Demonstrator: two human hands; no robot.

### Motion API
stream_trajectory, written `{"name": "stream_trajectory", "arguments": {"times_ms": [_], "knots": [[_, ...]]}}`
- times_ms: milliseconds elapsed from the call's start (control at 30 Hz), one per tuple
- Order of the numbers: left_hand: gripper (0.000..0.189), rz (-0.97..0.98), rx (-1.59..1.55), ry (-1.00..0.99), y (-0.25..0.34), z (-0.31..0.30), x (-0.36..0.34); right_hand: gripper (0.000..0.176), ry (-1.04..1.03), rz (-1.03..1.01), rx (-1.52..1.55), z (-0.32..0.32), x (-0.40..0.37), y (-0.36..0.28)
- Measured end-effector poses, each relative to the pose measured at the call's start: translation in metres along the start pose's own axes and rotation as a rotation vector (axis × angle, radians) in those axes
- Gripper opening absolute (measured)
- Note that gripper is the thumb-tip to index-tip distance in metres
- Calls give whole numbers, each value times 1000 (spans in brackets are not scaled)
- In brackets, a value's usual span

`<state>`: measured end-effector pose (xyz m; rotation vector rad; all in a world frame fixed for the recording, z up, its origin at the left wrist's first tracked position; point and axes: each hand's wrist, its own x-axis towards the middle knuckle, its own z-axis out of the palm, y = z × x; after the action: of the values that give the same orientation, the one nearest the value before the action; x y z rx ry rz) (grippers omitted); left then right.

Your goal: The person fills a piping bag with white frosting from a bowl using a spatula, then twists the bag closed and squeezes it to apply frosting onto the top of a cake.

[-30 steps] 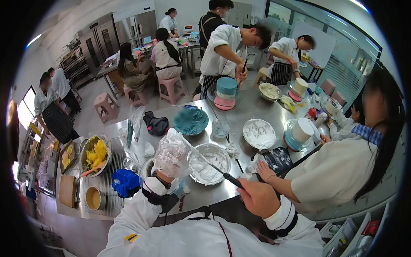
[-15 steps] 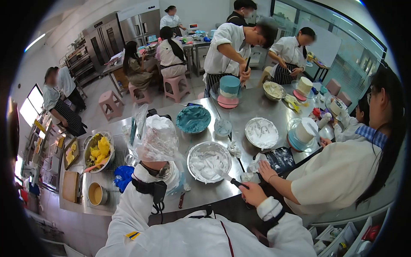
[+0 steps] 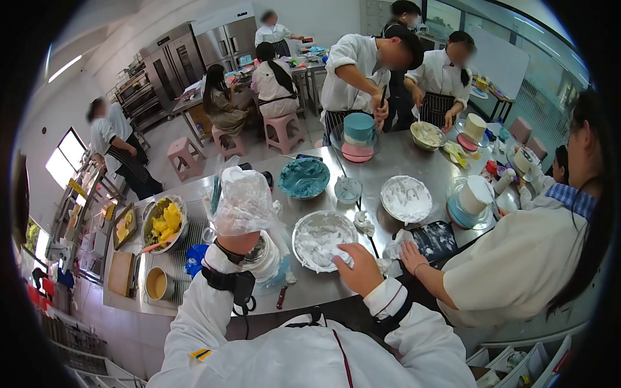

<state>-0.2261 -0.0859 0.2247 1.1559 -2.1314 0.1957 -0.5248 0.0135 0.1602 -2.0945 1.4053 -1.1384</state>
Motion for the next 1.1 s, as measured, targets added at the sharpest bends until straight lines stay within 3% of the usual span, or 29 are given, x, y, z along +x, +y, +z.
{"name": "stream_trajectory", "arguments": {"times_ms": [33,100,233,300,367,433,567,667,867,1100], "knots": [[36,7,-64,36,13,-10,5,38,-20,-7,166,-7,14,-34],[35,35,-129,74,30,-9,14,31,71,-165,223,-11,33,-89],[26,164,101,229,56,-5,30,29,319,-284,141,2,64,-113],[26,131,-83,241,60,4,30,30,159,-72,218,5,72,-107],[27,138,-98,184,64,5,31,28,186,-73,170,10,77,-102],[29,106,-76,121,73,4,30,24,142,66,304,7,76,-104],[33,173,77,173,70,21,28,20,234,27,303,26,74,-76],[37,193,28,131,64,29,32,15,408,-142,265,33,69,-64],[38,262,89,137,74,35,44,16,461,-288,-5,27,66,-35],[43,232,-4,55,70,47,44,9,494,-354,-81,15,64,-9]]}}
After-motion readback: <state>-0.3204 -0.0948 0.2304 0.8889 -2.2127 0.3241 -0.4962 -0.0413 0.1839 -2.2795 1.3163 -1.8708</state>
